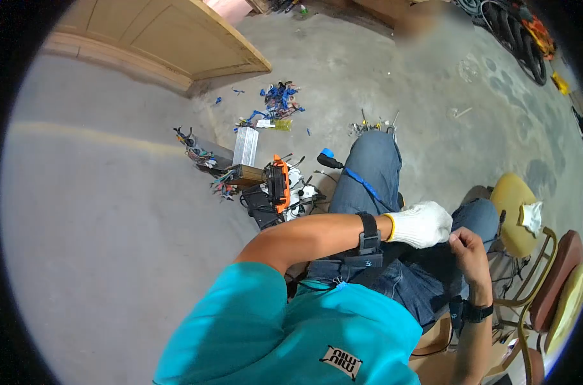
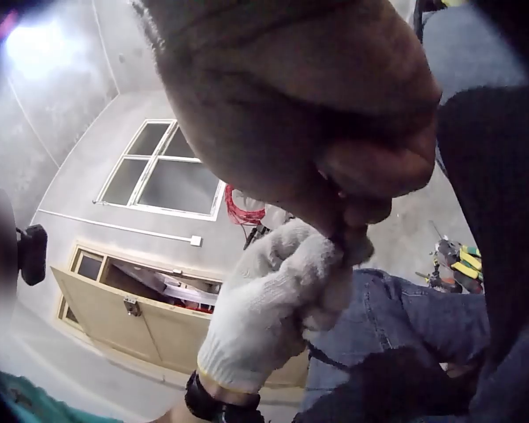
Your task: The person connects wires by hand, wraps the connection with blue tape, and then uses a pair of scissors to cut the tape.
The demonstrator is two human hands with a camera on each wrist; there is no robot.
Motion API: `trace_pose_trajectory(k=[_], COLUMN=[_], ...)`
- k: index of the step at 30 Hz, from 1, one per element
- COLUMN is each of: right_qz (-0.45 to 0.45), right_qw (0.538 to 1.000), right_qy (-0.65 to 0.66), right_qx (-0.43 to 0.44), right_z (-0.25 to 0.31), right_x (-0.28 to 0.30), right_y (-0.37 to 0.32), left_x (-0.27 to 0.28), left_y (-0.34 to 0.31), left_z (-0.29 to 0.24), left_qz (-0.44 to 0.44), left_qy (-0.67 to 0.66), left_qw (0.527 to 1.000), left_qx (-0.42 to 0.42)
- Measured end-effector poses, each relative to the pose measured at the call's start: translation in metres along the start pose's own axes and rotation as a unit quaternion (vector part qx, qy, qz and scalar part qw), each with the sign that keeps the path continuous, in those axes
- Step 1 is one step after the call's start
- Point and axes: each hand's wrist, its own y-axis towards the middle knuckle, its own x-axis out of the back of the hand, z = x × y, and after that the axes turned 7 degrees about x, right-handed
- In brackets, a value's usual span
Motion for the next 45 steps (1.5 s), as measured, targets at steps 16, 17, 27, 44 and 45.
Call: trace_pose_trajectory(k=[16,17,27,44,45], right_qz=[-0.326,-0.291,-0.355,-0.413,-0.409], right_qw=[0.897,0.89,0.879,0.801,0.801], right_qy=[0.292,0.342,0.304,0.417,0.42], right_qx=[0.056,0.078,0.097,0.121,0.121], right_z=[-0.06,-0.079,-0.065,-0.143,-0.115], right_x=[0.114,0.13,0.122,0.195,0.177], right_y=[-0.027,-0.03,-0.033,-0.081,-0.074], left_x=[-0.007,-0.01,-0.026,-0.035,-0.035], left_y=[0.008,0.01,0.012,0.021,0.021], left_z=[0.009,0.012,0.023,0.028,0.029], left_qz=[0.056,0.056,0.044,0.071,0.088], left_qy=[-0.076,-0.072,-0.063,-0.036,-0.046], left_qw=[0.994,0.994,0.996,0.996,0.993], left_qx=[0.055,0.056,0.051,0.039,0.059])
